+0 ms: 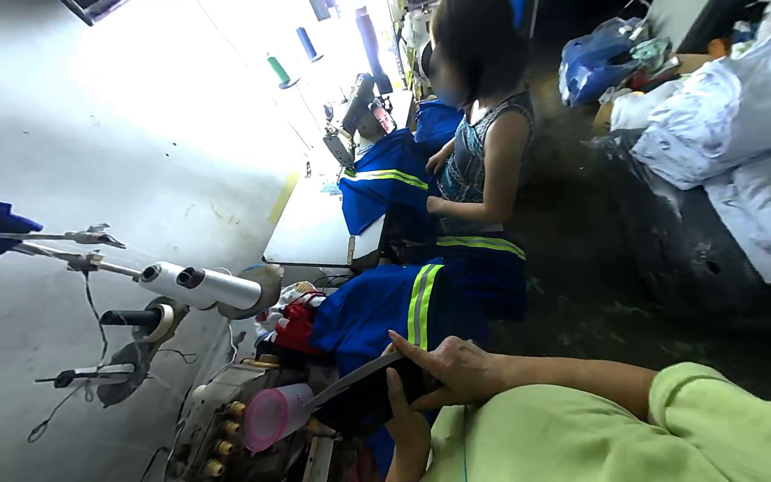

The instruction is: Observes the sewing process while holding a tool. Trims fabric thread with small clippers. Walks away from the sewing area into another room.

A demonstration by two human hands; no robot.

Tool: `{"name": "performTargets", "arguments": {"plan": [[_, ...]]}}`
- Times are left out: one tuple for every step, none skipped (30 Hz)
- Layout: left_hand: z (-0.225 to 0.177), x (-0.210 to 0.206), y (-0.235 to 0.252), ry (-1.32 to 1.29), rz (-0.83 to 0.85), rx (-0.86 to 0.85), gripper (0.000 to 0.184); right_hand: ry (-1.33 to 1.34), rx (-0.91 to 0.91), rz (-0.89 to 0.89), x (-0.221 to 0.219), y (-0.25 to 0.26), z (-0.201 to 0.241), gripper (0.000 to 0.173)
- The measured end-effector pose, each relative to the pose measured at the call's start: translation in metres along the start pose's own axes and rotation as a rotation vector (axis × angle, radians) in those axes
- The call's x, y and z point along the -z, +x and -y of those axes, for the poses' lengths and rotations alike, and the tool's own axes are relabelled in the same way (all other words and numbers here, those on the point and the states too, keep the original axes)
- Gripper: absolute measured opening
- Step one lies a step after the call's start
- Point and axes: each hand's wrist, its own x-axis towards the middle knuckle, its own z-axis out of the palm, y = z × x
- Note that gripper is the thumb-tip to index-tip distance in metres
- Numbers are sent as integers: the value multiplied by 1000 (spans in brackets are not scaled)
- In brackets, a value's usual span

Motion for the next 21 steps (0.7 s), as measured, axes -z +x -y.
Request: {"name": "performTargets", "arguments": {"plan": [[1, 1, 0, 3, 4, 2, 25, -3, 1, 4, 0, 0, 0, 90], [1, 1, 0, 4, 3, 4, 26, -7, 9, -2, 0, 0, 0, 90], [1, 0, 0, 5, -4, 6, 26, -10, 13, -7, 0, -1, 0, 90], [0, -1, -1, 8, -16, 6, 25, -17, 17, -15, 0, -1, 0, 89], [0, -2, -1, 9, -21, 7, 25, -20, 8, -10, 1, -1, 1, 89], [1, -2, -2, 5, -18, 10, 25, -20, 0, -6, 1, -1, 2, 89], [1, -2, -2, -2, -16, 11, 25, -24, -2, -6, 2, -1, 2, 89], [1, -2, -1, -12, -11, 11, 25, -27, 0, -9, 2, -1, 1, 89], [1, -3, -1, -11, -8, 11, 24, -29, 1, -12, 2, -1, 1, 89], [0, -4, -1, -9, -10, 8, 24, -30, -1, -10, 3, -2, 2, 88], [-1, -5, 0, -10, -14, 5, 24, -32, -3, -9, 4, -2, 3, 88], [-2, -7, 0, -7, -27, 4, 23, -36, -4, -8, 4, -2, 3, 87], [-3, -9, -1, -7, -42, 3, 22, -39, -10, 3, 5, -1, 3, 87], [-4, -11, -1, -5, -65, 5, 21, -41, -14, 11, 6, -1, 4, 86], [-6, -13, -1, -2, -92, 10, 19, -54, -1, -5, 5, 0, 3, 84], [-6, -14, -1, 13, -115, 17, 17, -70, 27, -43, 4, 0, 1, 82], [-6, -15, 0, 31, -122, 25, 16, -71, 39, -64, 3, 1, -1, 81], [-7, -15, 2, 58, -118, 37, 16, -58, 35, -67, 4, 1, -2, 81], [-7, -14, 4, 94, -103, 53, 16, -40, 22, -63, 6, 1, -3, 82], [-8, -13, 5, 120, -78, 65, 18, -23, 20, -62, 6, 2, -5, 84], [-9, -12, 7, 127, -37, 68, 21, -12, 34, -68, 7, 2, -7, 87]]}}
